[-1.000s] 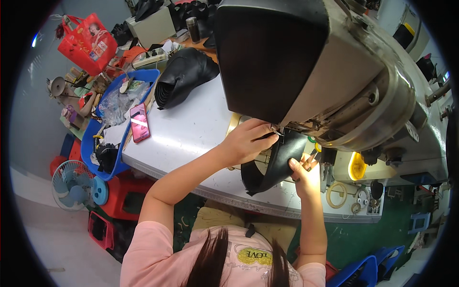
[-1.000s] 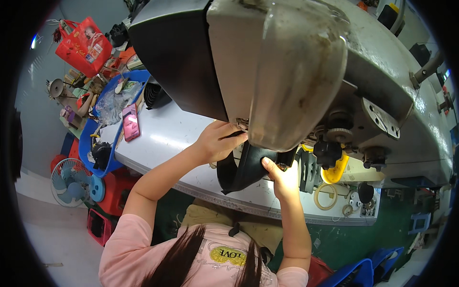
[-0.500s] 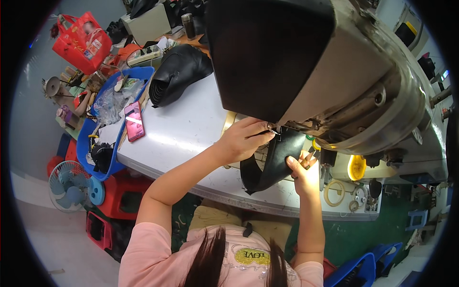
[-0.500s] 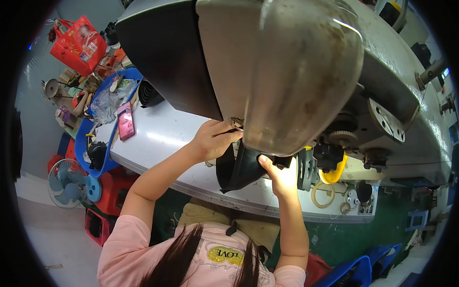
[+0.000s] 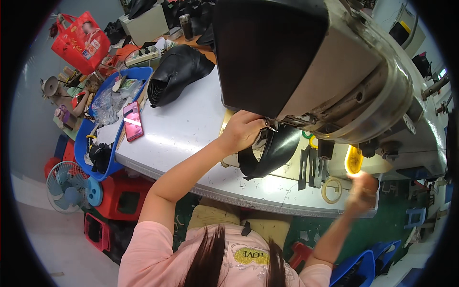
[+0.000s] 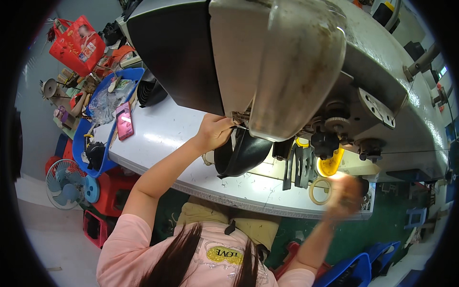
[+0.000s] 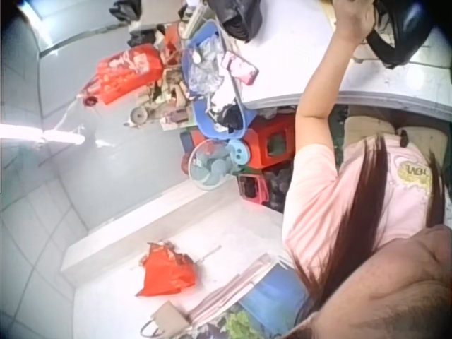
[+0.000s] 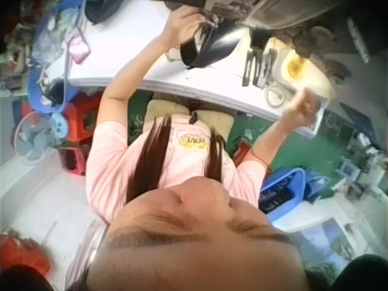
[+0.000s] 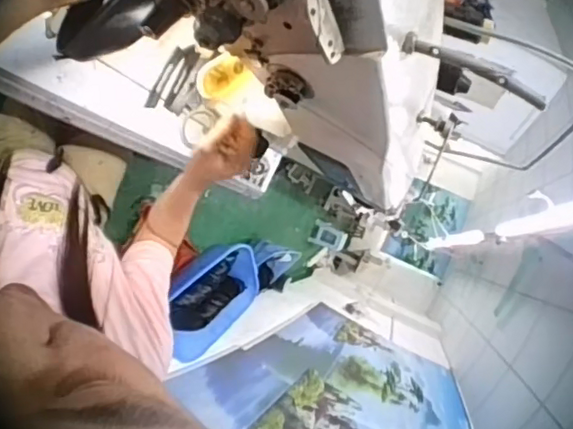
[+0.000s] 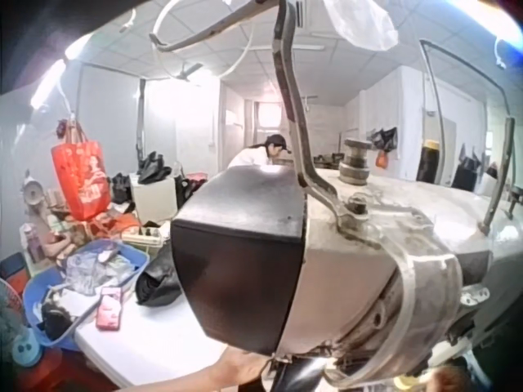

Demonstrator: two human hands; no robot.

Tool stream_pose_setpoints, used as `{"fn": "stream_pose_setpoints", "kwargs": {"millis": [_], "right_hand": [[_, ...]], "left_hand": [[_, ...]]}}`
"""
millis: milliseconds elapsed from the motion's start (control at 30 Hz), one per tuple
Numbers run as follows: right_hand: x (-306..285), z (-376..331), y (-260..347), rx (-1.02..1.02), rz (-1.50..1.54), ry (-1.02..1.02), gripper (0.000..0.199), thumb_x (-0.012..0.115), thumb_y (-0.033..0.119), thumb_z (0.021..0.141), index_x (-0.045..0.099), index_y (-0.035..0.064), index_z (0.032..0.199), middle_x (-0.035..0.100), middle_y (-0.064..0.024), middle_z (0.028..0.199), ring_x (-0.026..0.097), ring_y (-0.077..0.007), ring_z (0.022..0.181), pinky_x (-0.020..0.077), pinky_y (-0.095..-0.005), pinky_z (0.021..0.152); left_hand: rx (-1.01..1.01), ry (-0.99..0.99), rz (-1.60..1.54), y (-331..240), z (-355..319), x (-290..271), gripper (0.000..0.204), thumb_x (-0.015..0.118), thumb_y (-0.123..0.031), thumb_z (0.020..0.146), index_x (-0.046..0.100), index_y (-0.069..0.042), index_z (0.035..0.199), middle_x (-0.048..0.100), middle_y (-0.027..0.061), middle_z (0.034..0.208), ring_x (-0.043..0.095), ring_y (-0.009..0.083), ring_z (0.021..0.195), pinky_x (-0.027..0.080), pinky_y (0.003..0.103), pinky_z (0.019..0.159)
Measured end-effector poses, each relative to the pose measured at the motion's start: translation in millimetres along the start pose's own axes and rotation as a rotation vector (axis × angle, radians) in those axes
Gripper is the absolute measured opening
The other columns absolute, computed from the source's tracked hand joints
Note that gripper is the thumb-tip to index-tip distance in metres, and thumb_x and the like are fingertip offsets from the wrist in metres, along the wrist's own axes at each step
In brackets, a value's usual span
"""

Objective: The person uses a sewing machine to stitch black shoe uppers. They position the shoe parts under the needle, operate the machine to sew seams, and trim excess thread with scissors. The person handles multiple shoe parts, aligning them for stitching and moving finished pieces aside.

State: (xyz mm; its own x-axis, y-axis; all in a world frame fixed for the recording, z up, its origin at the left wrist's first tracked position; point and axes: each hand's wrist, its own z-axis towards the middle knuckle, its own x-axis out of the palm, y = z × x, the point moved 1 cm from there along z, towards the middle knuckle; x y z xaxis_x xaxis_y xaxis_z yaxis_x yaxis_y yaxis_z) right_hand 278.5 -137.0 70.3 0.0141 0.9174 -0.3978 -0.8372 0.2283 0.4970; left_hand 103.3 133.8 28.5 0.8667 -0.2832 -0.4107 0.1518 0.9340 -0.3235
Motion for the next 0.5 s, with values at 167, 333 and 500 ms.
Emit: {"fn": "stream_pose_setpoints", "kwargs": {"millis": [167, 333, 500], "right_hand": [[-166, 134, -130, -0.086, -0.481, -0.731, 0.031, 0.057, 0.025, 0.082, 0.059, -0.0017, 0.097, 0.063, -0.0088, 0.084, 0.058, -0.0162, 0.067, 0.0457, -0.0262, 0.063], [-275, 216, -269, 0.176, -0.632, -0.376, 0.039, 0.05, 0.034, 0.082, 0.056, -0.001, 0.1, 0.061, -0.0115, 0.082, 0.056, -0.021, 0.068, 0.0444, -0.0297, 0.063], [-316, 247, -336, 0.173, -0.762, -0.111, 0.048, 0.044, 0.042, 0.083, 0.053, -0.0003, 0.104, 0.059, -0.0141, 0.08, 0.055, -0.0257, 0.069, 0.0431, -0.0331, 0.063]], "left_hand": [[0.034, -0.003, 0.064, -4, 4, 3, 0.014, 0.06, 0.006, 0.058, 0.054, -0.005, 0.067, 0.058, 0.0062, 0.08, 0.051, 0.0272, 0.08, 0.041, 0.033, 0.068], [0.042, -0.035, 0.041, 0, 0, 6, 0.016, 0.059, 0.006, 0.056, 0.055, -0.004, 0.068, 0.057, 0.0057, 0.08, 0.051, 0.0267, 0.08, 0.041, 0.034, 0.068], [0.064, 0.0, 0.095, -8, 4, 3, 0.018, 0.058, 0.006, 0.056, 0.056, -0.004, 0.071, 0.056, 0.0055, 0.078, 0.051, 0.0264, 0.079, 0.041, 0.034, 0.068]]}}
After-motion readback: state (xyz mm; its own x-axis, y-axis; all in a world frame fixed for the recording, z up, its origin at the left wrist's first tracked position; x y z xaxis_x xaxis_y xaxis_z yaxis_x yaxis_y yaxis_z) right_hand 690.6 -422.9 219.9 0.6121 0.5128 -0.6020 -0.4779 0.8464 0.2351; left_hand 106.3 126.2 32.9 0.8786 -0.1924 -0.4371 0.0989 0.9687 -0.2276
